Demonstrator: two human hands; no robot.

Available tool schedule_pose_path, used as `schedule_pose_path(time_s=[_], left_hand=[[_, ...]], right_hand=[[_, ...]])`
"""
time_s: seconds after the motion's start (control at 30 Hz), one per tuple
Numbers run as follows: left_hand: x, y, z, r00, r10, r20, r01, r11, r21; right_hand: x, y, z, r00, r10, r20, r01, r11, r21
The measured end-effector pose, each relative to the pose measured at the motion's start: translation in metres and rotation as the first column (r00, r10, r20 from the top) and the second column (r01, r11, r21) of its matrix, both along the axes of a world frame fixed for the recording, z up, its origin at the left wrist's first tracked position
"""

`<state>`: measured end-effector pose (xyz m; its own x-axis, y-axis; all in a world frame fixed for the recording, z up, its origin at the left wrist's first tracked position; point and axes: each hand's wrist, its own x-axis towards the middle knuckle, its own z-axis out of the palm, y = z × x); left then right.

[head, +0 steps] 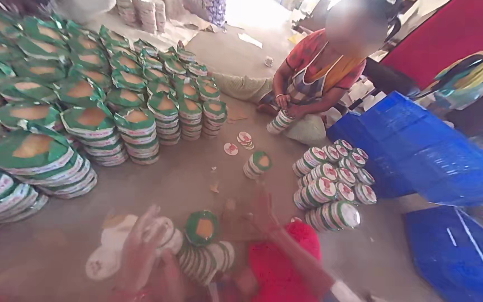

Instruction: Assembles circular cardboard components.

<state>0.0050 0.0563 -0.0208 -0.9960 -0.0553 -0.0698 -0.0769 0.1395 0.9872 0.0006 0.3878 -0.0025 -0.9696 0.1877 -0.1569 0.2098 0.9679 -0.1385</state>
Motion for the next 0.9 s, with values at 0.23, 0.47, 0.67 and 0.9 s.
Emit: schedule_pose_path(time_s=[0.23, 0.47, 0.67, 0.9], left_hand=[[0.011, 0.038, -0.005, 0.967, -0.235, 0.098, 0.246, 0.962, -0.120], [0.054, 0.107, 0.002, 0.722, -0.616, 0.316, 0.612, 0.781, 0.126], [0.061, 0.179, -0.019, 0.627, -0.515, 0.585, 0.149, 0.816, 0.559], [0.052, 0.161, 0.088, 0.628, -0.422, 0.654, -0.042, 0.821, 0.570]], right_hand=[[0.107, -0.024, -0.012, 0.977, -0.087, 0.193, 0.073, 0.994, 0.078], [0.090, -0.031, -0.004, 0.939, -0.142, 0.312, 0.131, 0.990, 0.056], [0.088, -0.028, -0.007, 0.955, -0.170, 0.242, 0.174, 0.985, 0.007], [0.072, -0.025, -0.015, 0.926, -0.174, 0.336, 0.171, 0.985, 0.037]])
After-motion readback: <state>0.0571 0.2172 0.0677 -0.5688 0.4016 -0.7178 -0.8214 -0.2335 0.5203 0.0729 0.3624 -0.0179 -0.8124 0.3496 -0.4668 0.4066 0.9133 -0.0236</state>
